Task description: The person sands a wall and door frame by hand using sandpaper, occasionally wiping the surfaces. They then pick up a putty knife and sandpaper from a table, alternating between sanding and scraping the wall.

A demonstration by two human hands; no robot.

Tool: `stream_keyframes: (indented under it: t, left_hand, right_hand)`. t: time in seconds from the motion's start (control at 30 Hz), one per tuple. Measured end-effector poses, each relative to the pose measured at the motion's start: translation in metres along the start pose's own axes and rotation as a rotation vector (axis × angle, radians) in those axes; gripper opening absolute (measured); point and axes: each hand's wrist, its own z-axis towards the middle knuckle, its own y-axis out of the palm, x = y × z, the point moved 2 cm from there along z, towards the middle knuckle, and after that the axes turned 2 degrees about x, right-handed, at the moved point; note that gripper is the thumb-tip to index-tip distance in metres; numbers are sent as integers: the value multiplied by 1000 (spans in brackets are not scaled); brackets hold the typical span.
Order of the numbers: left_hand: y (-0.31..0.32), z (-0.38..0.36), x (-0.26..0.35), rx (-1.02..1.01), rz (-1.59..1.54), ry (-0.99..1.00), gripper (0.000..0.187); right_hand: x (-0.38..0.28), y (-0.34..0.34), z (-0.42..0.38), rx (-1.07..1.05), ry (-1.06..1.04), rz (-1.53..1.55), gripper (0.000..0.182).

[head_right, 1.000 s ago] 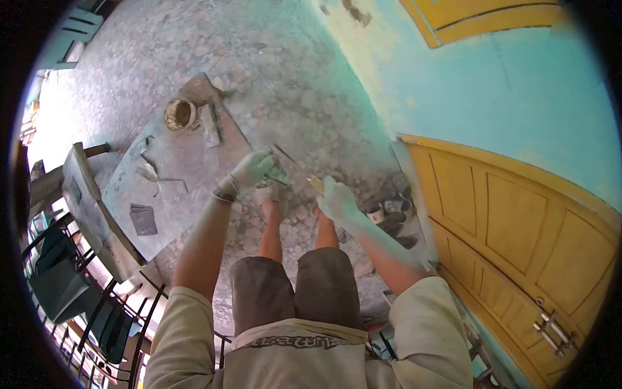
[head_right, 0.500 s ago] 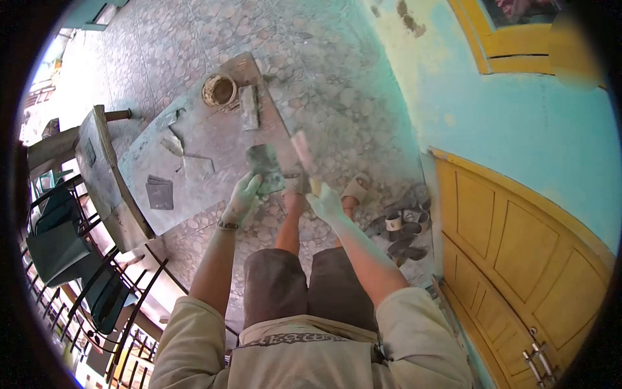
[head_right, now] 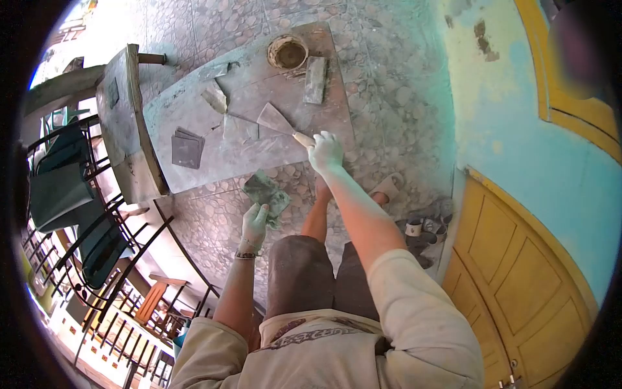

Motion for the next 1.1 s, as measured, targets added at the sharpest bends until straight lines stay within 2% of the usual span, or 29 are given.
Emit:
stream_keyframes:
  t: [0.03,0.07,0.17,0.2,0.33,0.37,0.43,0.5,0.57,0.67,0.77,0.8,0.9,0.93,1.03,1.1]
  left_hand:
    - [6,0,6,1,-39,22,23]
    - [13,1,11,-1,-79,45,23]
    - [44,0,44,-107,-270,31,23]
    - [58,-3,62,-172,-340,20,23]
    - [111,-21,125,-465,-257,70,21]
    - [122,-28,137,-513,-244,69,20]
    - [144,-42,158,-635,-210,80,19]
    - [168,-54,171,-607,-260,78,18]
    - [198,-88,220,-619,-297,96,15]
    - [237,-105,245,-754,-233,26,14]
    - [277,-115,254,-873,-64,32,17]
    - [292,-121,258,-900,-59,111,18]
    - [343,-156,269,-950,-13,154,13]
    - [358,-173,273,-931,-45,157,11]
    - [397,-179,257,-840,-116,181,14]
    - [425,-216,271,-860,-130,118,22]
  right_hand:
    - [4,-9,-6,67,-20,29,40]
    - [11,-14,-13,-216,197,184,36]
    - [-22,-81,-55,-365,563,1051,30]
    - [-35,-107,-68,-373,566,1096,29]
    - [-61,-188,-95,-303,467,1236,25]
    - [-60,-212,-101,-255,423,1252,24]
    - [-56,-255,-117,-95,329,935,21]
    - [-49,-296,-138,34,230,725,21]
    - [-42,-326,-163,34,278,867,26]
    - [-34,-375,-196,59,377,746,29]
    - [-15,-412,-228,191,486,737,34]
    - [-9,-423,-236,237,509,678,35]
    - [14,-460,-269,248,500,733,33]
    - [34,-454,-276,279,451,843,30]
    - [50,-500,-302,372,335,919,25]
    - [72,-527,-311,539,203,649,22]
